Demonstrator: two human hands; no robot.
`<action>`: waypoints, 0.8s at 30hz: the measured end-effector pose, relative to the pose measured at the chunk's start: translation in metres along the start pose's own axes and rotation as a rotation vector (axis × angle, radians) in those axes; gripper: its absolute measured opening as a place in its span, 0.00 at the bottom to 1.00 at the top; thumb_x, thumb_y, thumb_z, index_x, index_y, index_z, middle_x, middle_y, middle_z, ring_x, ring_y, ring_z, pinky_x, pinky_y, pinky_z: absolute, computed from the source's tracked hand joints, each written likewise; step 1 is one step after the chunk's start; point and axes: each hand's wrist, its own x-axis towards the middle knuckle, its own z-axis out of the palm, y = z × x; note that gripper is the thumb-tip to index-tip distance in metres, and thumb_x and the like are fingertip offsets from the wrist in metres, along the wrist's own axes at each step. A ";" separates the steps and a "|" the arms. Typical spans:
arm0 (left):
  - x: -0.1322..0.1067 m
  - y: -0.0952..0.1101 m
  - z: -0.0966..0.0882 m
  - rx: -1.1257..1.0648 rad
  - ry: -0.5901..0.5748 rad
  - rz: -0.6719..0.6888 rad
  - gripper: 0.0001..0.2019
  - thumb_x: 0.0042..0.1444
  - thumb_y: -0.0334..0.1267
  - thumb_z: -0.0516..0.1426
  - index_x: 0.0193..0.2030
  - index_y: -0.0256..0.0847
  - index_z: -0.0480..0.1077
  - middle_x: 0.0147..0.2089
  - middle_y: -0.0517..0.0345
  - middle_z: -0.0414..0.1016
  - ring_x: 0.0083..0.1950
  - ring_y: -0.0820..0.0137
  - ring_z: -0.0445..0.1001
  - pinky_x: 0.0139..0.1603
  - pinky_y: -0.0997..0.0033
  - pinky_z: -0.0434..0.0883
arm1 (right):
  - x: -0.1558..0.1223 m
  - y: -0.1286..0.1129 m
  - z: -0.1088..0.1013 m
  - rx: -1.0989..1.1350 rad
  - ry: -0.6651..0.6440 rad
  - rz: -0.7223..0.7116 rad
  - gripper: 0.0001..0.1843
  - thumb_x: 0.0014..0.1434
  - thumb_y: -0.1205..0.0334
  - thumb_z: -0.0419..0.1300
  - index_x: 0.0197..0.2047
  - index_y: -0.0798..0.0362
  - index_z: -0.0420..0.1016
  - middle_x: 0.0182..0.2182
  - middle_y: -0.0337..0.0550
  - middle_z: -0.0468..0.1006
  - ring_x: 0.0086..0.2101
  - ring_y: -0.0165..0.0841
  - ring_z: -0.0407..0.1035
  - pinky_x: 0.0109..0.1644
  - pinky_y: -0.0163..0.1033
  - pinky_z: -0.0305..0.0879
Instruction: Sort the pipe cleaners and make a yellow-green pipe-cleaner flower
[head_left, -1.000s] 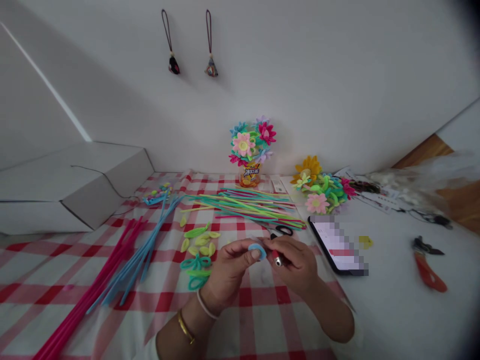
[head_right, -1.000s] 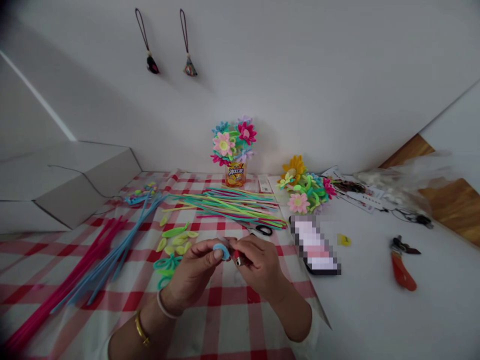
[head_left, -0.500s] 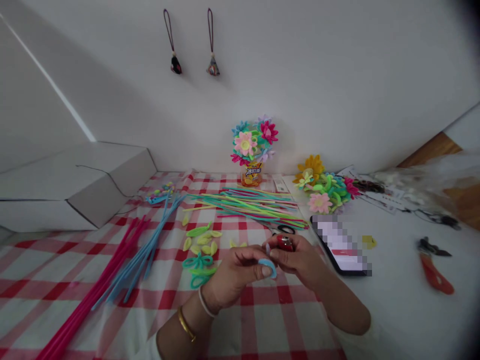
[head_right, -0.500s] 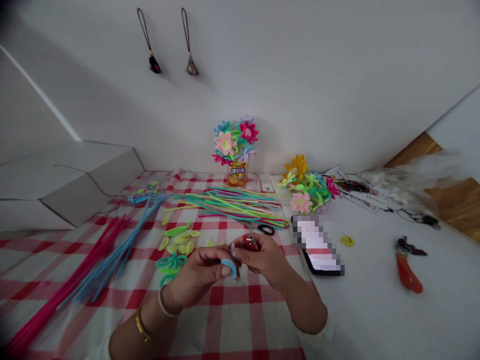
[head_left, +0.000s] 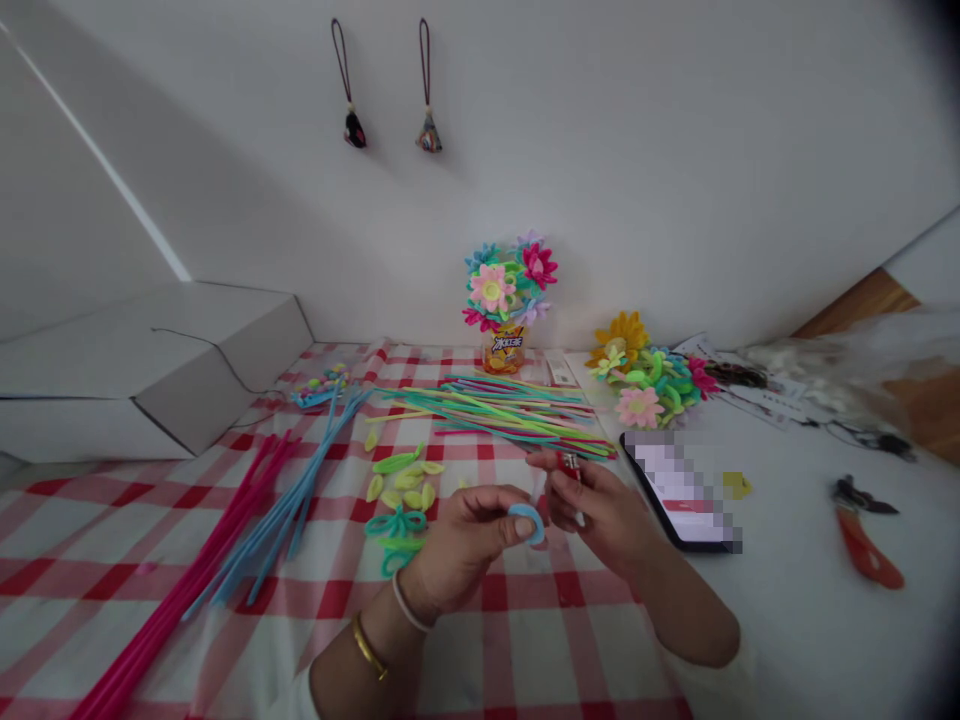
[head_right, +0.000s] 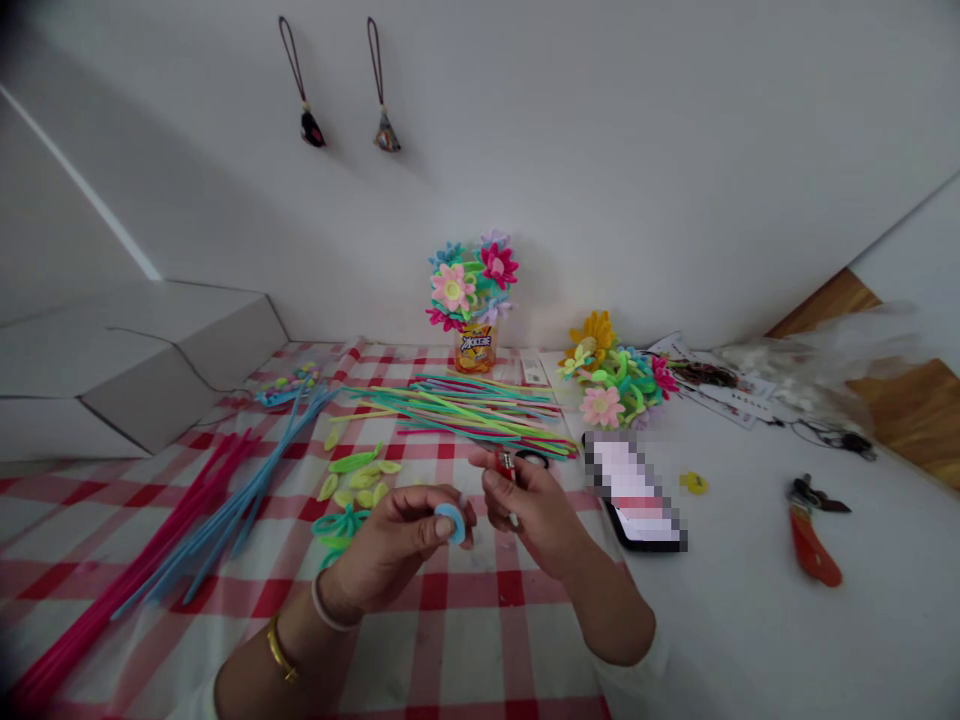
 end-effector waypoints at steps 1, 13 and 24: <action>0.000 0.001 0.000 -0.007 0.012 0.009 0.04 0.46 0.34 0.63 0.27 0.35 0.75 0.29 0.56 0.72 0.30 0.72 0.69 0.37 0.69 0.64 | 0.001 0.000 -0.001 -0.009 0.026 -0.016 0.17 0.53 0.57 0.61 0.46 0.53 0.71 0.21 0.33 0.62 0.21 0.25 0.57 0.23 0.32 0.52; 0.000 0.006 -0.004 0.118 -0.025 0.031 0.03 0.48 0.33 0.61 0.27 0.36 0.76 0.29 0.54 0.72 0.35 0.68 0.70 0.41 0.66 0.65 | 0.001 0.003 -0.003 -0.094 0.119 0.063 0.24 0.57 0.41 0.50 0.36 0.55 0.71 0.19 0.34 0.61 0.18 0.24 0.53 0.19 0.30 0.49; 0.000 0.007 -0.007 0.190 -0.022 -0.058 0.06 0.46 0.37 0.63 0.27 0.36 0.75 0.30 0.57 0.70 0.26 0.75 0.67 0.28 0.73 0.65 | 0.002 -0.002 -0.005 -0.159 0.163 0.047 0.27 0.56 0.38 0.46 0.29 0.55 0.68 0.16 0.35 0.65 0.14 0.24 0.55 0.16 0.30 0.49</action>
